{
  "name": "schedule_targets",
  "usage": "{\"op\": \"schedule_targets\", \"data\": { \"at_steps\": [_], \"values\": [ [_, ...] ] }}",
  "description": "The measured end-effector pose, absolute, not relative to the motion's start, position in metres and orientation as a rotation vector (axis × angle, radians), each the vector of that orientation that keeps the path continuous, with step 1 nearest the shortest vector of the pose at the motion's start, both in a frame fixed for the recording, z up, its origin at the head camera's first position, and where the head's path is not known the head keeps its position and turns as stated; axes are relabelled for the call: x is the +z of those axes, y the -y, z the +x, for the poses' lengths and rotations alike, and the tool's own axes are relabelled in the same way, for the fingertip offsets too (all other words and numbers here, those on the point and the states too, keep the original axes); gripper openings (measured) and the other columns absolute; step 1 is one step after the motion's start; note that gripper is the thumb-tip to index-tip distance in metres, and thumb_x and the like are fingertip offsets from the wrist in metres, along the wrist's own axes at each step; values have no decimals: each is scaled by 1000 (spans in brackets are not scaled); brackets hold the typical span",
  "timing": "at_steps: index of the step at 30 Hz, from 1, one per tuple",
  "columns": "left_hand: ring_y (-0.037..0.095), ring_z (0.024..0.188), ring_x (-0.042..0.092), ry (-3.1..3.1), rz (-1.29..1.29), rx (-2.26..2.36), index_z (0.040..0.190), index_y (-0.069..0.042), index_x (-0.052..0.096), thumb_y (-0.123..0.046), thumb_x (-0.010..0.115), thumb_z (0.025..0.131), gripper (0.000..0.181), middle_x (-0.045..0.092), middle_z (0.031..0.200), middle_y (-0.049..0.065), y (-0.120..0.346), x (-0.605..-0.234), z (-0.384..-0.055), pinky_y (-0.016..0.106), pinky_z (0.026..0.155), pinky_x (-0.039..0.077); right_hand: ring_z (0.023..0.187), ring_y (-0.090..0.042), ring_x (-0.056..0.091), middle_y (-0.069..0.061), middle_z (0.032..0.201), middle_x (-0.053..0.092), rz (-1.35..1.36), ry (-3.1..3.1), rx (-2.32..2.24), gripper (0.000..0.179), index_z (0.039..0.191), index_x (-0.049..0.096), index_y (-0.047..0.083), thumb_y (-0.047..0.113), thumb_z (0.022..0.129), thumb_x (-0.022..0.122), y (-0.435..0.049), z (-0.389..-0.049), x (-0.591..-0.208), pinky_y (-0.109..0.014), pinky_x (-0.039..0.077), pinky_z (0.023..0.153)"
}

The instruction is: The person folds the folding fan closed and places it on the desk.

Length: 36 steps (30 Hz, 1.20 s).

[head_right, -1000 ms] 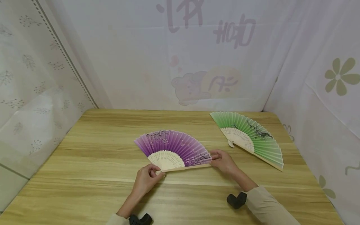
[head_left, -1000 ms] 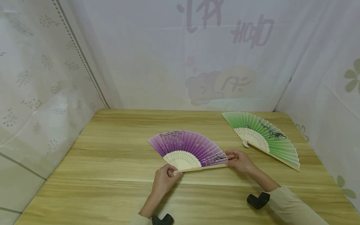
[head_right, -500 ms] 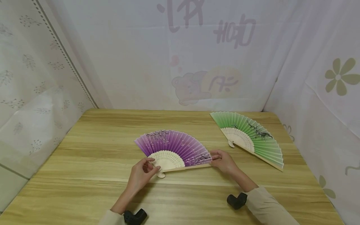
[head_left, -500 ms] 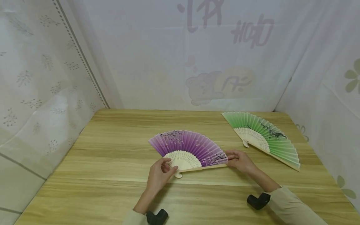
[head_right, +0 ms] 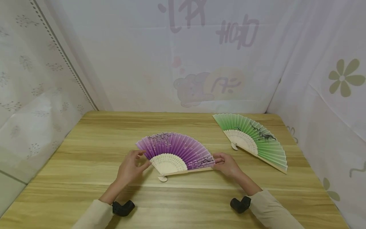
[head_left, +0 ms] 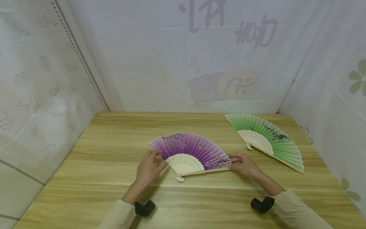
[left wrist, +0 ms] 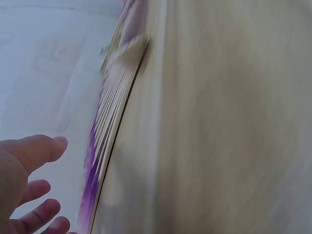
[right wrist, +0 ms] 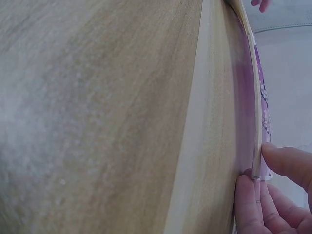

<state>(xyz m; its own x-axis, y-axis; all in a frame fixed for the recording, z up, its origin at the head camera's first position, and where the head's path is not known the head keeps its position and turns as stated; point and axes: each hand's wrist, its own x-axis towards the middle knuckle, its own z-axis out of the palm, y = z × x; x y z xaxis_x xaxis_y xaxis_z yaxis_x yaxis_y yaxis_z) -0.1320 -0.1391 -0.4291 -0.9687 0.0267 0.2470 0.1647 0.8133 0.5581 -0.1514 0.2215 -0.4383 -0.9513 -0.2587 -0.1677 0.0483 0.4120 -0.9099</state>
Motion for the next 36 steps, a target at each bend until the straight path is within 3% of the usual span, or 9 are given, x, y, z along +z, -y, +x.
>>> {"op": "schedule_targets", "data": {
  "at_steps": [7, 13, 24, 29, 36],
  "values": [
    [35, 94, 50, 2729, -254, -1071, 116, 5, 52, -17, 73, 72, 53, 50, 106, 20, 161, -425, -154, 44, 75, 46, 78, -19, 56, -14, 91, 58, -181, -2417, -1531, 48, 118, 45, -14, 2, 77, 65, -221, -152, -438, -23, 48, 64],
    [40, 98, 46, 2704, -270, -1188, 117, 7, 49, -10, 72, 73, 53, 45, 111, 26, 174, -425, -175, 47, 77, 44, 75, -17, 58, -16, 90, 59, -203, -2425, -1550, 48, 117, 45, -15, 0, 76, 65, -219, -152, -439, -23, 48, 63],
    [37, 101, 44, 2790, -131, -1249, 119, 8, 46, -13, 70, 75, 55, 45, 114, 27, 176, -435, -200, 46, 85, 39, 73, -18, 57, -13, 86, 60, -171, -2442, -1549, 47, 116, 47, -15, -1, 76, 65, -216, -151, -439, -23, 48, 61],
    [35, 97, 48, 2790, -66, -1321, 120, 8, 46, -10, 69, 75, 54, 46, 115, 27, 177, -439, -208, 43, 82, 42, 74, -18, 57, -13, 86, 60, -171, -2443, -1544, 46, 115, 47, -16, -1, 76, 65, -216, -152, -440, -23, 48, 61],
    [40, 107, 45, 2821, -69, -1447, 123, 8, 43, -11, 65, 79, 52, 45, 120, 29, 183, -435, -214, 46, 88, 40, 73, -16, 57, -12, 86, 59, -160, -2457, -1524, 45, 115, 48, -15, 1, 76, 65, -216, -152, -440, -23, 48, 61]
  ]
}}
